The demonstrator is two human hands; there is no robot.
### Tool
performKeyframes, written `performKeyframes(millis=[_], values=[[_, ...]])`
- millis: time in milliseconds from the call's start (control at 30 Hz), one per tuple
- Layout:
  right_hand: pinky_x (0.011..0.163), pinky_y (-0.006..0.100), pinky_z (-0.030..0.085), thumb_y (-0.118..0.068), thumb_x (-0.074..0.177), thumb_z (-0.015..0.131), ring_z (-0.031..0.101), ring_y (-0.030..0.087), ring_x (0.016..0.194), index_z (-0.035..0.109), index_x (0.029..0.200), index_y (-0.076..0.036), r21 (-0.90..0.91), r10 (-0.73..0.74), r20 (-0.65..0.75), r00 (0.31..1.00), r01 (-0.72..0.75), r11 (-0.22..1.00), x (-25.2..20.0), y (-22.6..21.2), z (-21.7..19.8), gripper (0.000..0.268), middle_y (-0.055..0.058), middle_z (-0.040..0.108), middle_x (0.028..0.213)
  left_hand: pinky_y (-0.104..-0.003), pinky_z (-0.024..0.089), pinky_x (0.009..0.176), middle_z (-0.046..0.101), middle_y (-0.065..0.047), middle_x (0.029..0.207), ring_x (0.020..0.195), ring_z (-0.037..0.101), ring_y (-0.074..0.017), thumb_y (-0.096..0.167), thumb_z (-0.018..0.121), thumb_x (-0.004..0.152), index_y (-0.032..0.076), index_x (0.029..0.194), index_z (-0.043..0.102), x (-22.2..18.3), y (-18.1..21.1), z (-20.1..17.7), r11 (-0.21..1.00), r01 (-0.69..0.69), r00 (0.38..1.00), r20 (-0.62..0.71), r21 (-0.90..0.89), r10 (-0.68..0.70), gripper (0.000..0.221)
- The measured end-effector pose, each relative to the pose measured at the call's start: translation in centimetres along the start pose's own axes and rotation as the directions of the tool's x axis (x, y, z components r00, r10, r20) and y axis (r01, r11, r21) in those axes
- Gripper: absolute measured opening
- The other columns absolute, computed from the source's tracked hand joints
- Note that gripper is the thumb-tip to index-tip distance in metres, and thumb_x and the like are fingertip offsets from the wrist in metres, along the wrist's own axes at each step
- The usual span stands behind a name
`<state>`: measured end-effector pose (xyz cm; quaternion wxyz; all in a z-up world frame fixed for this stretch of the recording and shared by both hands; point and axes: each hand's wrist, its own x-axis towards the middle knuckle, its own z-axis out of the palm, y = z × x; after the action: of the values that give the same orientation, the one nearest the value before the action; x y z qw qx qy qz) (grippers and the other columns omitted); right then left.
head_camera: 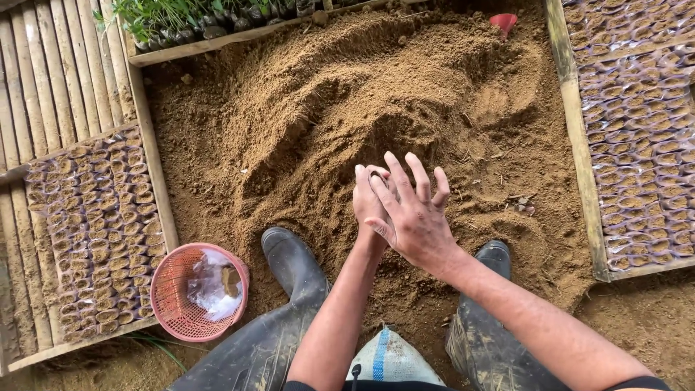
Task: Filling small plastic bags with soil, arranging them in a wooden tray, and using a small stick to poke holes for planting.
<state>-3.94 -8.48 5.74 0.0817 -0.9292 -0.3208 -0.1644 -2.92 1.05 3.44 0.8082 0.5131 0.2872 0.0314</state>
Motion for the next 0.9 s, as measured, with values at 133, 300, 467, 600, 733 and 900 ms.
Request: performKeyframes(millis=[133, 300, 467, 600, 733, 900], values=[[0.112, 0.060, 0.009, -0.064, 0.102, 0.034, 0.028, 0.038, 0.145, 0.065, 0.132, -0.015, 0.020, 0.001, -0.007, 1.000, -0.001, 1.000, 0.3, -0.4, -0.2, 0.066, 0.019, 0.043, 0.158, -0.026, 0.045, 0.045, 0.056, -0.004, 0.049, 0.044, 0.056, -0.0141, 0.043, 0.024, 0.111, 0.012, 0.088, 0.065, 1.0, -1.5, -1.0, 0.998, -0.007, 0.999, 0.043, -0.061, 0.010, 0.056], [0.112, 0.061, 0.009, -0.063, 0.102, 0.034, 0.030, 0.038, 0.145, 0.064, 0.132, -0.014, 0.009, -0.014, -0.002, 1.000, 0.014, 1.000, 0.3, -0.5, 0.2, 0.064, 0.019, 0.044, 0.157, -0.023, 0.041, 0.044, 0.054, -0.002, 0.051, 0.044, 0.052, -0.0105, 0.042, 0.026, 0.112, 0.012, 0.088, 0.064, 1.4, -2.0, -1.3, 0.991, -0.052, 0.996, 0.071, -0.123, 0.061, 0.055], [0.112, 0.061, 0.008, -0.061, 0.103, 0.034, 0.030, 0.038, 0.146, 0.062, 0.135, -0.014, 0.014, -0.008, 0.002, 1.000, 0.008, 1.000, 0.0, -0.6, 0.8, 0.064, 0.019, 0.044, 0.157, -0.023, 0.043, 0.044, 0.054, -0.003, 0.053, 0.045, 0.054, -0.0111, 0.042, 0.027, 0.112, 0.010, 0.090, 0.064, 1.8, -3.0, -1.8, 0.988, -0.044, 0.995, 0.079, -0.151, 0.056, 0.053], [0.112, 0.062, 0.008, -0.060, 0.104, 0.033, 0.030, 0.038, 0.145, 0.060, 0.137, -0.014, 0.029, -0.008, -0.003, 1.000, 0.008, 1.000, 0.0, -0.7, 0.9, 0.062, 0.019, 0.045, 0.156, -0.026, 0.045, 0.047, 0.055, -0.001, 0.057, 0.048, 0.055, -0.0111, 0.042, 0.024, 0.113, 0.012, 0.089, 0.063, 3.8, -5.4, -2.5, 0.993, -0.084, 0.992, 0.086, -0.082, 0.091, 0.054], [0.113, 0.061, 0.006, -0.059, 0.104, 0.032, 0.029, 0.038, 0.146, 0.062, 0.135, -0.015, 0.031, -0.001, -0.001, 1.000, 0.001, 1.000, 0.2, -0.8, 0.2, 0.062, 0.019, 0.045, 0.157, -0.023, 0.046, 0.048, 0.057, -0.001, 0.059, 0.051, 0.057, -0.0110, 0.043, 0.023, 0.113, 0.011, 0.091, 0.064, 1.8, -3.4, -1.7, 0.991, -0.090, 0.993, 0.070, -0.097, 0.097, 0.056], [0.113, 0.061, 0.005, -0.060, 0.103, 0.035, 0.031, 0.037, 0.145, 0.064, 0.131, -0.014, 0.087, 0.000, -0.042, 0.999, 0.004, 0.996, 0.4, -0.2, 0.4, 0.062, 0.019, 0.047, 0.155, -0.024, 0.045, 0.051, 0.052, 0.002, 0.060, 0.051, 0.049, -0.0088, 0.041, 0.025, 0.113, 0.013, 0.086, 0.062, 1.0, -2.6, -0.8, 0.988, -0.100, 0.994, 0.032, -0.114, 0.104, 0.054]])
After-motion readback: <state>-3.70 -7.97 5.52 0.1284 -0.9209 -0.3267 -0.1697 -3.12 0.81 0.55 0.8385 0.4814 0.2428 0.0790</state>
